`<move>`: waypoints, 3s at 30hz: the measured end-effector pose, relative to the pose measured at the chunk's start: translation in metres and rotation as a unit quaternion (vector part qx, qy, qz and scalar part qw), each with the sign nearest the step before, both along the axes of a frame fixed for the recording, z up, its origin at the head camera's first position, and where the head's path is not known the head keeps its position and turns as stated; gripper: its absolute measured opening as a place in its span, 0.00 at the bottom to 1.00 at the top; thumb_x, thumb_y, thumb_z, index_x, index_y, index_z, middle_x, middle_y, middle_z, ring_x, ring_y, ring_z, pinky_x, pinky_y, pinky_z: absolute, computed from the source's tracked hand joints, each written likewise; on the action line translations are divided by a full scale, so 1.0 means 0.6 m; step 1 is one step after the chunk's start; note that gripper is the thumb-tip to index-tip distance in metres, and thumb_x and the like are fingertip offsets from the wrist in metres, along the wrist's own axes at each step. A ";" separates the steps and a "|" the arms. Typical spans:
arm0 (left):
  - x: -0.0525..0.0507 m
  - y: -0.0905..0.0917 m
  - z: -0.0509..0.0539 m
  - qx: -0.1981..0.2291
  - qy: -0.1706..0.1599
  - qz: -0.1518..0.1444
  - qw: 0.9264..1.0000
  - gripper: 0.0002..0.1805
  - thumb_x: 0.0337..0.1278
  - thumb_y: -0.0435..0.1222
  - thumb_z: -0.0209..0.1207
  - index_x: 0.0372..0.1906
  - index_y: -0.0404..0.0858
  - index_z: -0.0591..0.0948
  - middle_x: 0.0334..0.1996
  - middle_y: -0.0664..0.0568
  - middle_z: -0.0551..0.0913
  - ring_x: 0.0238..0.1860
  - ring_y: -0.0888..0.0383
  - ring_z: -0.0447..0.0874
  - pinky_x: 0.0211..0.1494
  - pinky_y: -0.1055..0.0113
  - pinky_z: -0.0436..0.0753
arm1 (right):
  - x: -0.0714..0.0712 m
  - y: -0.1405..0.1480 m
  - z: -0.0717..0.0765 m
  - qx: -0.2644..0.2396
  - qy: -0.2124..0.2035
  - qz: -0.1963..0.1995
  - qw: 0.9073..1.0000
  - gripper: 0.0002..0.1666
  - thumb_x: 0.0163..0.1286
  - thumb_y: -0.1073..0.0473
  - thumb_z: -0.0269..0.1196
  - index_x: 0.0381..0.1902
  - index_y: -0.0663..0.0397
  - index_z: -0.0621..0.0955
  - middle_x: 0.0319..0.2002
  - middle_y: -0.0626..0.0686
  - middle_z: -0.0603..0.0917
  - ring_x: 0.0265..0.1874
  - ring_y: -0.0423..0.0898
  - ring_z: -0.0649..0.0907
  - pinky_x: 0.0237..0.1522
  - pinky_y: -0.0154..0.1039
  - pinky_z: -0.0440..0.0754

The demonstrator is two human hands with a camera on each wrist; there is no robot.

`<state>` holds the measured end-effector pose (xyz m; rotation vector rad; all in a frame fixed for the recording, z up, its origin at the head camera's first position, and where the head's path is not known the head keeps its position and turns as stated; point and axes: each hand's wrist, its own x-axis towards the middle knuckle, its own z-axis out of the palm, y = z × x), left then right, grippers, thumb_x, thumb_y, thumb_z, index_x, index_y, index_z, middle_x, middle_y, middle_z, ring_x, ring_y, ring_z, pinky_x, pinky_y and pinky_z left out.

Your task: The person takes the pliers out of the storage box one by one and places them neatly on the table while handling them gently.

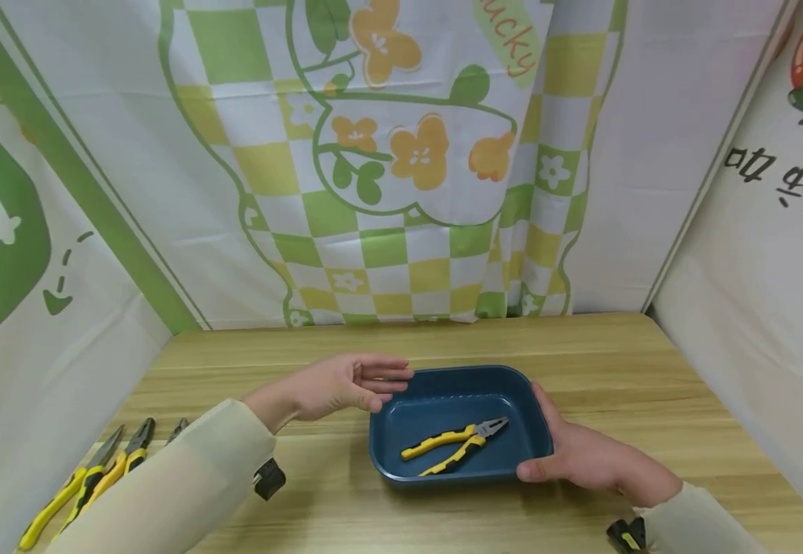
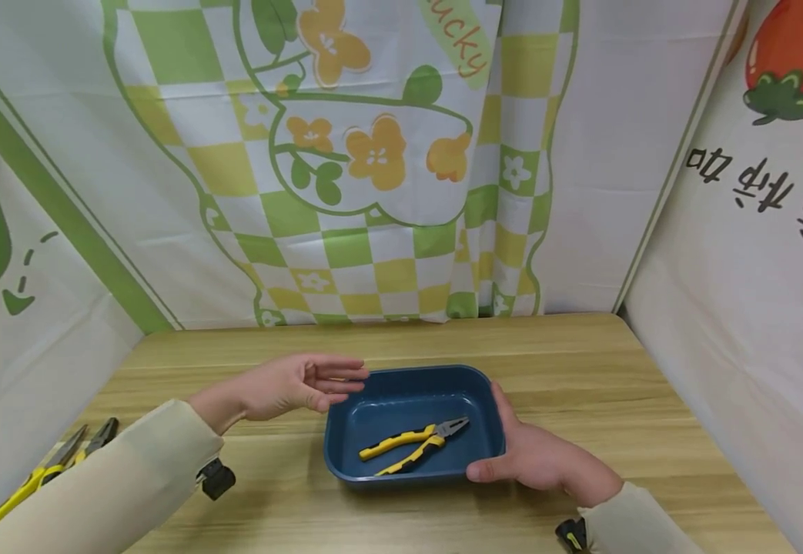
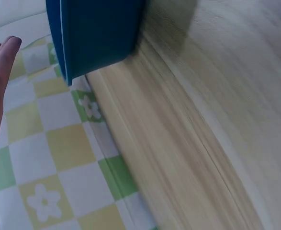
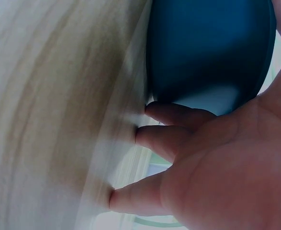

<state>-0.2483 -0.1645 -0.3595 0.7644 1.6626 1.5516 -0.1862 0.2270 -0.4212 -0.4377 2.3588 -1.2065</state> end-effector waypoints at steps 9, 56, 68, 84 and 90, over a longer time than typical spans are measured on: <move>-0.021 0.066 -0.012 -0.086 -0.056 0.006 0.995 0.33 0.68 0.26 0.59 0.74 0.28 0.62 0.69 0.39 0.70 0.66 0.49 0.72 0.64 0.57 0.74 | -0.002 0.002 -0.003 -0.001 0.000 0.002 1.000 0.76 0.62 0.46 0.73 0.76 0.54 0.24 0.72 0.74 0.55 0.66 0.60 0.67 0.66 0.61 0.60; -0.042 0.173 -0.057 -0.272 -0.022 0.000 0.962 0.17 0.62 0.42 0.67 0.50 0.34 0.84 0.43 0.47 0.86 0.47 0.49 0.84 0.50 0.50 0.83 | 0.002 -0.001 0.000 -0.002 -0.008 -0.006 1.000 0.77 0.61 0.46 0.73 0.76 0.51 0.24 0.72 0.74 0.55 0.65 0.61 0.68 0.65 0.63 0.60; -0.035 0.174 -0.046 -0.331 -0.020 0.037 0.943 0.26 0.59 0.47 0.69 0.51 0.30 0.81 0.41 0.41 0.86 0.45 0.45 0.85 0.48 0.47 0.84 | 0.002 -0.002 0.001 0.005 -0.006 -0.009 1.000 0.77 0.61 0.45 0.73 0.76 0.53 0.25 0.72 0.75 0.56 0.64 0.60 0.69 0.65 0.62 0.61; -0.038 0.177 -0.056 -0.338 -0.032 -0.001 0.940 0.11 0.67 0.36 0.62 0.47 0.33 0.85 0.42 0.45 0.84 0.48 0.46 0.82 0.52 0.47 0.81 | 0.001 -0.001 0.002 0.007 -0.004 -0.002 1.000 0.76 0.62 0.45 0.73 0.77 0.52 0.24 0.72 0.75 0.57 0.66 0.61 0.68 0.65 0.61 0.61; -0.037 0.174 -0.054 -0.335 -0.034 0.000 0.942 0.10 0.68 0.34 0.61 0.47 0.32 0.84 0.40 0.45 0.85 0.44 0.49 0.83 0.51 0.50 0.82 | 0.000 0.000 0.001 0.016 -0.003 0.003 1.000 0.76 0.63 0.45 0.72 0.76 0.53 0.24 0.68 0.73 0.65 0.62 0.58 0.73 0.64 0.59 0.64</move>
